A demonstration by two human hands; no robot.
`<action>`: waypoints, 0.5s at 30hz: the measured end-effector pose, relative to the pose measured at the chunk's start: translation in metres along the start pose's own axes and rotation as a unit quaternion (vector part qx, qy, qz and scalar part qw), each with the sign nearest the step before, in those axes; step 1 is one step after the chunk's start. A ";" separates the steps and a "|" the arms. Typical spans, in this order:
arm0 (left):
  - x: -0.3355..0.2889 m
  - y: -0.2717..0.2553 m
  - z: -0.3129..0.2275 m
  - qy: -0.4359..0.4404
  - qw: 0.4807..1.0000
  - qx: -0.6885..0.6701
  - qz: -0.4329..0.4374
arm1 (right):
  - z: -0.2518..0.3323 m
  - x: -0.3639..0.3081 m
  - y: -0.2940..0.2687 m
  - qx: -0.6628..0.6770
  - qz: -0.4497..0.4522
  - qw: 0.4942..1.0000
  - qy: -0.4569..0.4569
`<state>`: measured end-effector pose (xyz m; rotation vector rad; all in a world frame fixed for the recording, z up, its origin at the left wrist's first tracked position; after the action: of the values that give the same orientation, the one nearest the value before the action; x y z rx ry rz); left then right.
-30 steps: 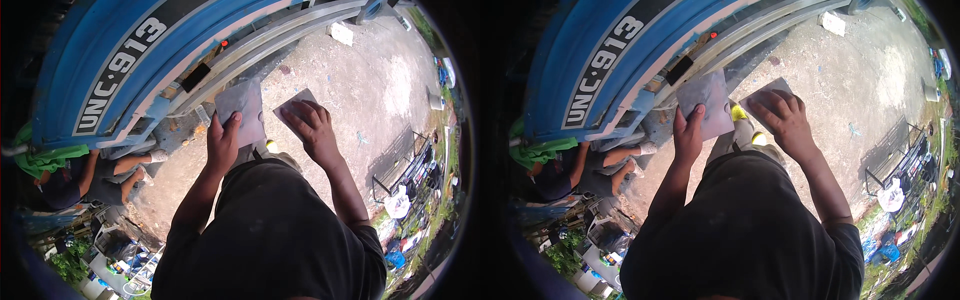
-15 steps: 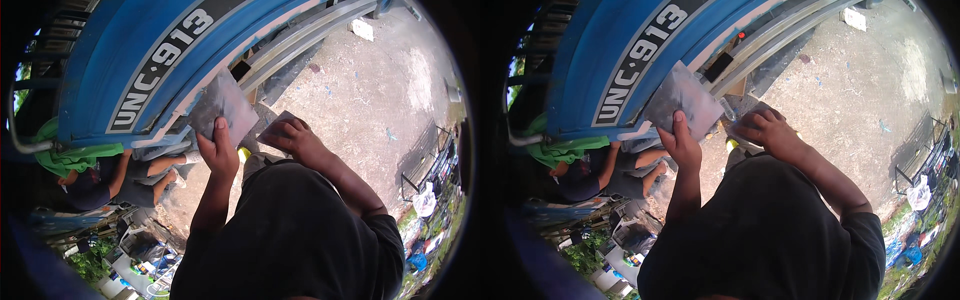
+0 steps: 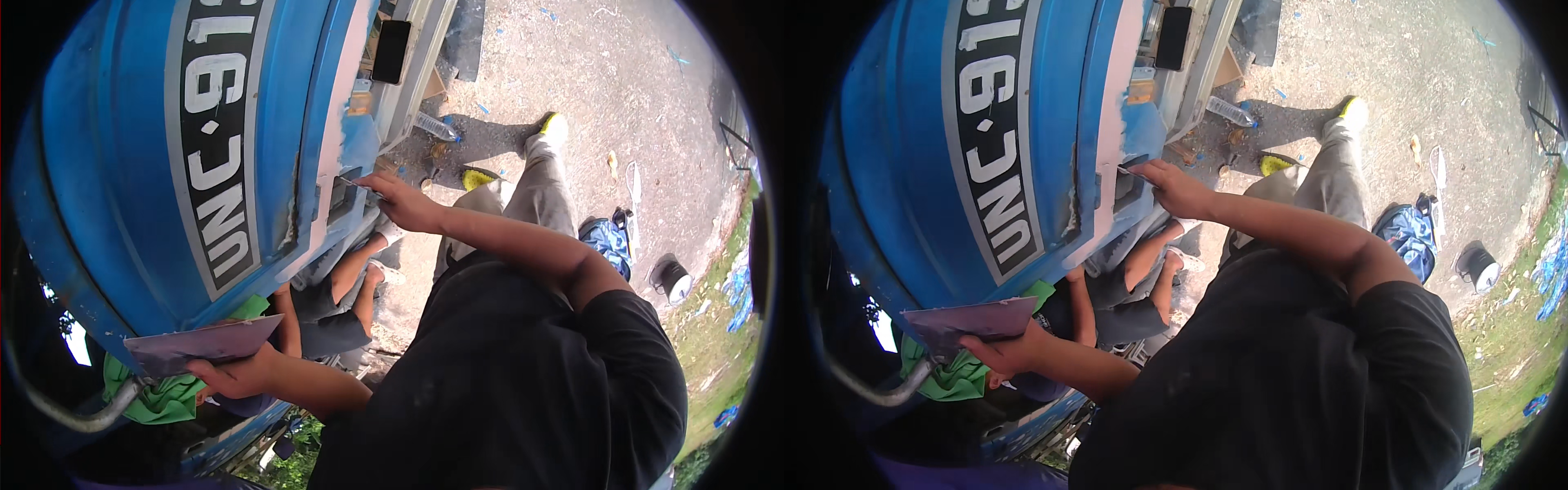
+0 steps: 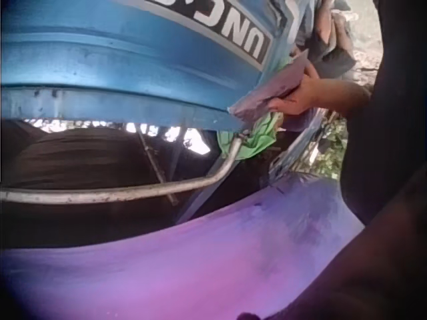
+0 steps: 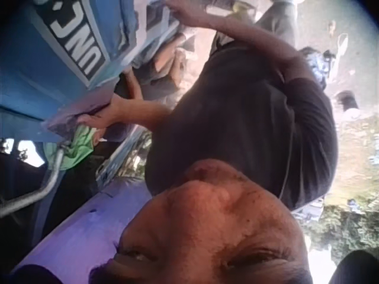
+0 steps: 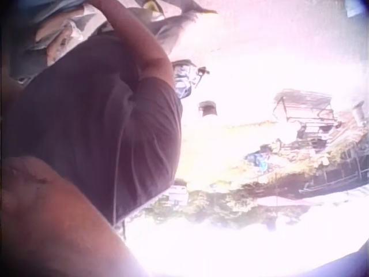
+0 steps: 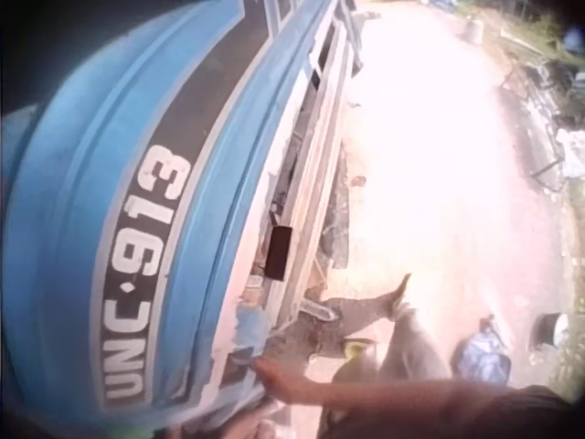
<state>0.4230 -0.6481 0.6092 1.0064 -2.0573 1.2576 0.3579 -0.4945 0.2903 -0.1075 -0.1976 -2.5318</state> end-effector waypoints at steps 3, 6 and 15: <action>-0.035 0.007 0.039 -0.303 0.911 -0.279 -0.006 | -0.027 0.016 0.038 -0.085 -0.050 0.995 0.003; -0.070 0.001 0.068 -0.381 0.895 -0.232 0.024 | -0.041 0.023 0.060 -0.145 -0.096 0.984 0.023; -0.123 0.003 0.100 -0.298 0.892 -0.162 0.300 | -0.054 0.043 0.077 -0.221 -0.161 0.962 0.014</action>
<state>0.4877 -0.6979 0.4734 0.6573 -3.1052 0.8530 0.3645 -0.5899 0.2515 -0.2310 0.3969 -2.8576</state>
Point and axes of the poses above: each hand's wrist, its own x-axis towards the middle knuckle, its own y-axis out of the palm, z = x × y, the point moved 3 cm from there along x, towards the middle knuckle, and after that the axes turned 3 degrees about z, right-handed, at the moved point
